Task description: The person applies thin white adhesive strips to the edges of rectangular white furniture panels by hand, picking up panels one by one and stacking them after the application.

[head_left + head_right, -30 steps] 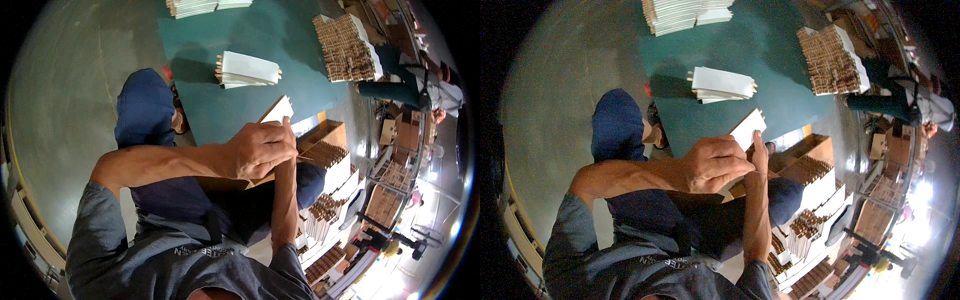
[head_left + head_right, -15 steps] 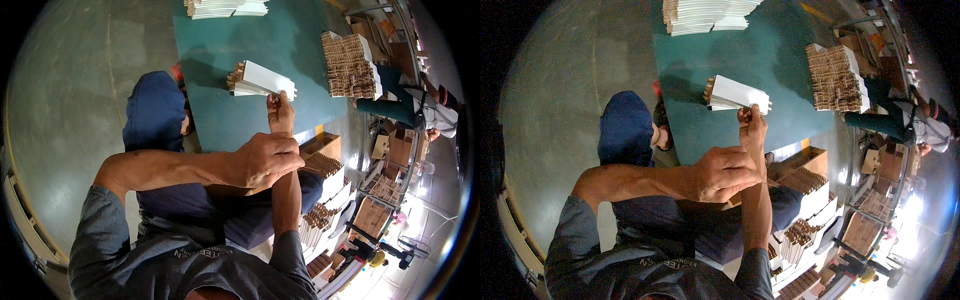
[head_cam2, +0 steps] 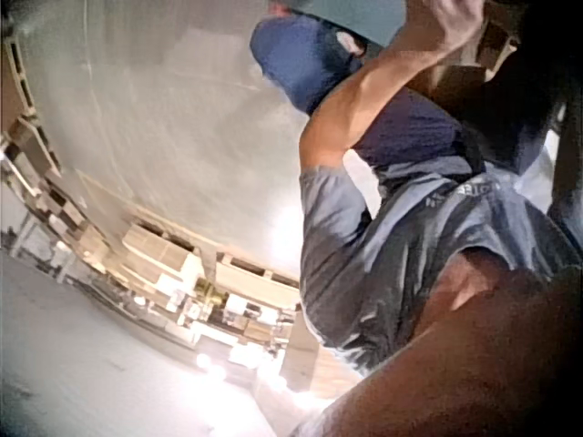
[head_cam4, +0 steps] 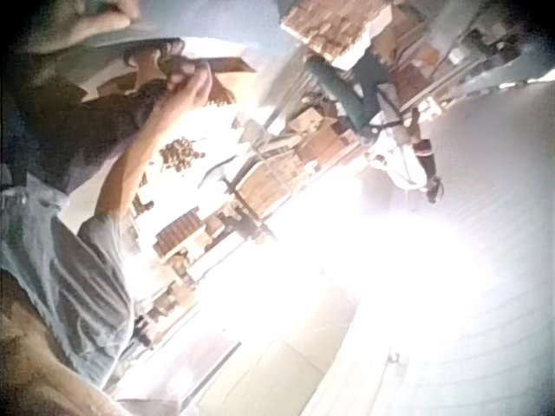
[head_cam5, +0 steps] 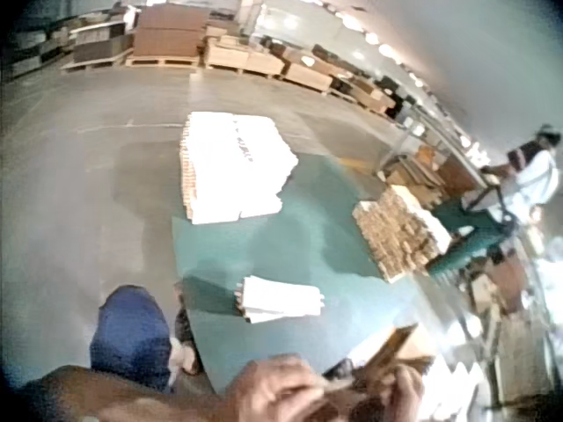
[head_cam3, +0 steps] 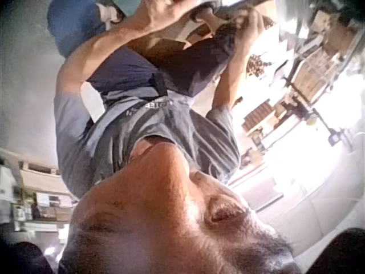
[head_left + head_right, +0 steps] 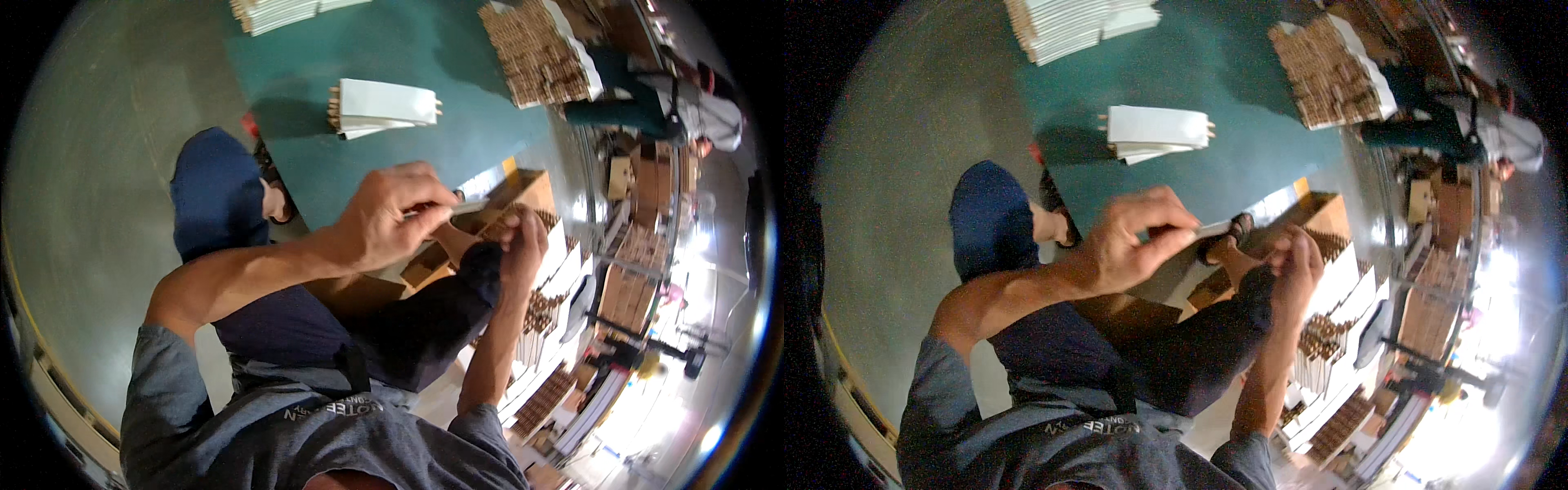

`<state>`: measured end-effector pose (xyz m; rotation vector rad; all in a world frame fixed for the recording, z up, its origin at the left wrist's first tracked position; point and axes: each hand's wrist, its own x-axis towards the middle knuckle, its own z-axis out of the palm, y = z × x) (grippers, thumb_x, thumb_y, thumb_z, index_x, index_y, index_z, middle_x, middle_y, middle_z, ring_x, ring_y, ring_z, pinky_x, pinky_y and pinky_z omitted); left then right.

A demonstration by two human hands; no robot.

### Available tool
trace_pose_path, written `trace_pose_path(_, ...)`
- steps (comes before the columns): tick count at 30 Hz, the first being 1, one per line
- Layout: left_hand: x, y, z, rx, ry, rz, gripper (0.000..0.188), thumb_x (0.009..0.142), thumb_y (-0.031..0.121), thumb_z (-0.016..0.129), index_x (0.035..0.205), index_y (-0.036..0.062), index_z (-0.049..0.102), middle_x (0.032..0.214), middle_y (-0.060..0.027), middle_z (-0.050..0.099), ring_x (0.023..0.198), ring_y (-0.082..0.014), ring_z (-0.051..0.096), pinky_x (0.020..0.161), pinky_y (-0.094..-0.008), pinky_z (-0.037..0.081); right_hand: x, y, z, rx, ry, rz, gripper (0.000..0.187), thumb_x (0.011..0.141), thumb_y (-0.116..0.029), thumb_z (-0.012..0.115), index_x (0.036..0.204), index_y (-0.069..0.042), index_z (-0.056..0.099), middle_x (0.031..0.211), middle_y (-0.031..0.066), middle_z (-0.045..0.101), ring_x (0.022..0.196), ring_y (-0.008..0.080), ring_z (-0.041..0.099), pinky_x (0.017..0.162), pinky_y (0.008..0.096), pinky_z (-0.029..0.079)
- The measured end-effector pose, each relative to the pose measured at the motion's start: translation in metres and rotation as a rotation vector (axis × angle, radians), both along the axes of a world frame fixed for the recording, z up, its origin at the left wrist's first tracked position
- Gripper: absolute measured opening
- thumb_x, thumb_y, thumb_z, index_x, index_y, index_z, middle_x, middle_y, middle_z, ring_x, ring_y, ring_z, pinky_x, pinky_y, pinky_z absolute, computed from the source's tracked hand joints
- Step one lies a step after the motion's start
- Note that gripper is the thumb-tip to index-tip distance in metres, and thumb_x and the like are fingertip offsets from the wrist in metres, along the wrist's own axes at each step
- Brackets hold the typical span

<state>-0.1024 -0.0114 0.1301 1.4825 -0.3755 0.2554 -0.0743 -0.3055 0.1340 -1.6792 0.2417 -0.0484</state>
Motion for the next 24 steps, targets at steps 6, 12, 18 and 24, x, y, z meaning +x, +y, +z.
trace_pose_path(6, -0.007, -0.011, -0.008, -0.006, 0.386, -0.060, 0.012, 0.088, 0.008, 0.069, 0.094, -0.0007, 0.072, 0.078, -0.0001, 0.065, 0.066, -0.0064, 0.054, 0.059, -0.0225, 0.043, -0.156, -0.134, 0.000, 0.046, -0.017, -0.610, 0.022, 0.099, -0.017, 0.058, 0.106, 0.003, 0.064, 0.078, 0.0064, 0.064, 0.057, 0.0084, 0.055, 0.046, 0.0213, 0.042)
trace_pose_path(12, 0.001, -0.029, -0.049, 0.026, 0.530, -0.065, 0.016, 0.090, 0.011, 0.072, 0.101, -0.0005, 0.072, 0.081, 0.0028, 0.064, 0.072, -0.0041, 0.053, 0.066, -0.0189, 0.042, -0.389, -0.289, -0.183, 0.478, 0.602, -1.014, 0.013, 0.096, -0.015, 0.056, 0.086, -0.008, 0.057, 0.068, 0.0036, 0.056, 0.057, 0.0156, 0.051, 0.047, 0.0274, 0.040)
trace_pose_path(18, 0.002, -0.031, -0.117, 0.427, 0.638, -0.036, 0.019, 0.091, 0.012, 0.069, 0.103, -0.0025, 0.071, 0.087, 0.0003, 0.067, 0.078, -0.0068, 0.056, 0.072, -0.0217, 0.045, -0.454, -0.291, -0.264, 0.597, 0.538, -1.244, 0.024, 0.097, -0.017, 0.053, 0.076, -0.007, 0.046, 0.062, 0.0066, 0.044, 0.057, 0.0206, 0.046, 0.048, 0.0318, 0.039)
trace_pose_path(24, 0.001, -0.010, -0.176, 0.594, 0.695, -0.060, 0.020, 0.091, 0.011, 0.069, 0.105, -0.0032, 0.071, 0.089, -0.0010, 0.068, 0.081, -0.0085, 0.057, 0.073, -0.0232, 0.047, -0.451, -0.369, -0.319, 0.668, 0.363, -1.388, 0.035, 0.097, -0.032, 0.060, 0.090, 0.001, 0.050, 0.075, 0.0109, 0.049, 0.062, 0.0252, 0.051, 0.056, 0.0398, 0.051)
